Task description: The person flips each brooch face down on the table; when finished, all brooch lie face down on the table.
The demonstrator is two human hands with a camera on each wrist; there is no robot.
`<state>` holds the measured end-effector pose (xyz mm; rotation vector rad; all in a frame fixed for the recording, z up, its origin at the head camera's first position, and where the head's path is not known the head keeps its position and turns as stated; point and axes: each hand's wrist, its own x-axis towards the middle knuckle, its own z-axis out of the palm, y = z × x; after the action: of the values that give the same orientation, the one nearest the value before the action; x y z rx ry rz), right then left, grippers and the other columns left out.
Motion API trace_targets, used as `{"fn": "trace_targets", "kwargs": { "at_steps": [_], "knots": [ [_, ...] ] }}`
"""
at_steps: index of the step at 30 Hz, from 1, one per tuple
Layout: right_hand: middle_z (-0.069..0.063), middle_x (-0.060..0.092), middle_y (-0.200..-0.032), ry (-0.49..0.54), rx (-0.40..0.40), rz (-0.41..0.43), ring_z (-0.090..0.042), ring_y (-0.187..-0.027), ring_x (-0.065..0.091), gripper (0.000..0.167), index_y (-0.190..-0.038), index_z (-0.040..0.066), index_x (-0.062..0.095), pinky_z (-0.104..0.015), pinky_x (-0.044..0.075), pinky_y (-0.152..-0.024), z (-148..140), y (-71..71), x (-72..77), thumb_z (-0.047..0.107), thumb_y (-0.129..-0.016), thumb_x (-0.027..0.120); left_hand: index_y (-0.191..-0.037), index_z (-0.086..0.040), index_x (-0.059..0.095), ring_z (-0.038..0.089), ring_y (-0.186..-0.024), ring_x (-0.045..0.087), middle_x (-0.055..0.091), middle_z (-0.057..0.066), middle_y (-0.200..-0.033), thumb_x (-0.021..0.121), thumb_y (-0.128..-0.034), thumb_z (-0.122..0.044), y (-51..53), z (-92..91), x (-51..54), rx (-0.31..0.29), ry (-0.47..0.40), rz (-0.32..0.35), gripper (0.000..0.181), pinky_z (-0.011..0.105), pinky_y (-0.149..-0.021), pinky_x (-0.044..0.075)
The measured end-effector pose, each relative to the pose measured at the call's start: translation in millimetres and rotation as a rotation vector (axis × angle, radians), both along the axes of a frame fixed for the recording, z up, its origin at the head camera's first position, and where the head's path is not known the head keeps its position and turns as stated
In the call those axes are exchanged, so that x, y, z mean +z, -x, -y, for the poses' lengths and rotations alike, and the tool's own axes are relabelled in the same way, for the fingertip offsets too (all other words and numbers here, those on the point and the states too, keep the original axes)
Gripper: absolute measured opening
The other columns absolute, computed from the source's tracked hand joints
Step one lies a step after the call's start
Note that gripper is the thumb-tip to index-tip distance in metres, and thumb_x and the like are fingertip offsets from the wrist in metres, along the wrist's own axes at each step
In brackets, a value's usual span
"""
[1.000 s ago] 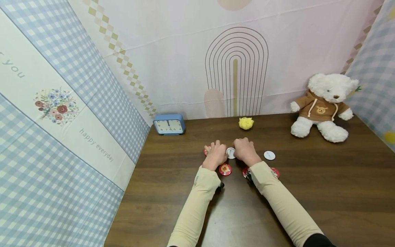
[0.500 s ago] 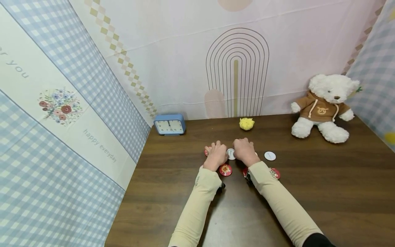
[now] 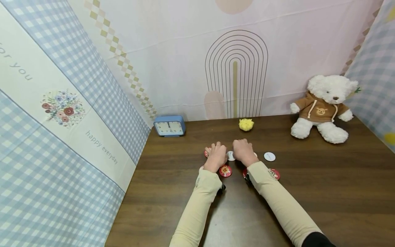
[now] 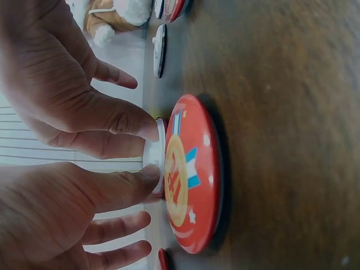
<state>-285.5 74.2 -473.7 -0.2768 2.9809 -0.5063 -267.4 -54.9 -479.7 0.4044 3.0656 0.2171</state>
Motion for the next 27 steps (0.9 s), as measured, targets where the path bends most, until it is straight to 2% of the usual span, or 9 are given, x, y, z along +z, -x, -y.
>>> {"fn": "trace_targets", "kwargs": {
  "at_steps": [5, 14, 19, 27],
  "knots": [
    [-0.022, 0.068, -0.095, 0.012, 0.001, -0.016, -0.044, -0.099, 0.057, 0.014, -0.073, 0.005, 0.062, -0.061, 0.047, -0.081, 0.5, 0.0, -0.4, -0.001, -0.085, 0.062, -0.087, -0.014, 0.073, 0.033, -0.106, 0.053, 0.06, 0.01, -0.111, 0.071, -0.0907, -0.014, -1.0, -1.3, -1.0, -0.005, -0.014, -0.024, 0.004, 0.062, -0.091, 0.033],
    [-0.016, 0.062, -0.082, 0.031, 0.027, -0.046, -0.043, -0.093, 0.057, 0.022, -0.066, 0.008, 0.055, -0.059, 0.047, -0.075, -2.4, -2.1, -4.5, -0.002, -0.084, 0.062, -0.092, -0.013, 0.075, 0.036, -0.108, 0.054, 0.061, 0.012, -0.111, 0.071, -0.0901, -0.013, -0.1, 0.7, -1.7, -0.028, 0.008, -0.043, 0.004, 0.068, -0.095, 0.031],
    [-0.017, 0.062, -0.085, 0.031, 0.042, -0.064, -0.043, -0.093, 0.056, 0.022, -0.067, 0.008, 0.054, -0.06, 0.047, -0.077, -1.6, -5.5, -5.2, -0.003, -0.084, 0.063, -0.1, -0.013, 0.076, 0.036, -0.108, 0.055, 0.062, 0.013, -0.114, 0.073, -0.0916, -0.02, -0.1, 7.7, 0.4, -0.027, 0.023, -0.065, 0.012, 0.066, -0.092, 0.034],
    [-0.018, 0.065, -0.088, 0.046, 0.047, -0.09, -0.043, -0.095, 0.056, 0.013, -0.072, 0.006, 0.061, -0.061, 0.045, -0.078, 0.2, -10.9, -4.1, -0.003, -0.082, 0.064, -0.12, -0.013, 0.072, 0.037, -0.113, 0.053, 0.06, 0.014, -0.122, 0.075, -0.0918, -0.025, -3.7, 18.8, -1.5, -0.032, -0.003, -0.034, 0.031, 0.066, -0.093, 0.033]
  ]
}}
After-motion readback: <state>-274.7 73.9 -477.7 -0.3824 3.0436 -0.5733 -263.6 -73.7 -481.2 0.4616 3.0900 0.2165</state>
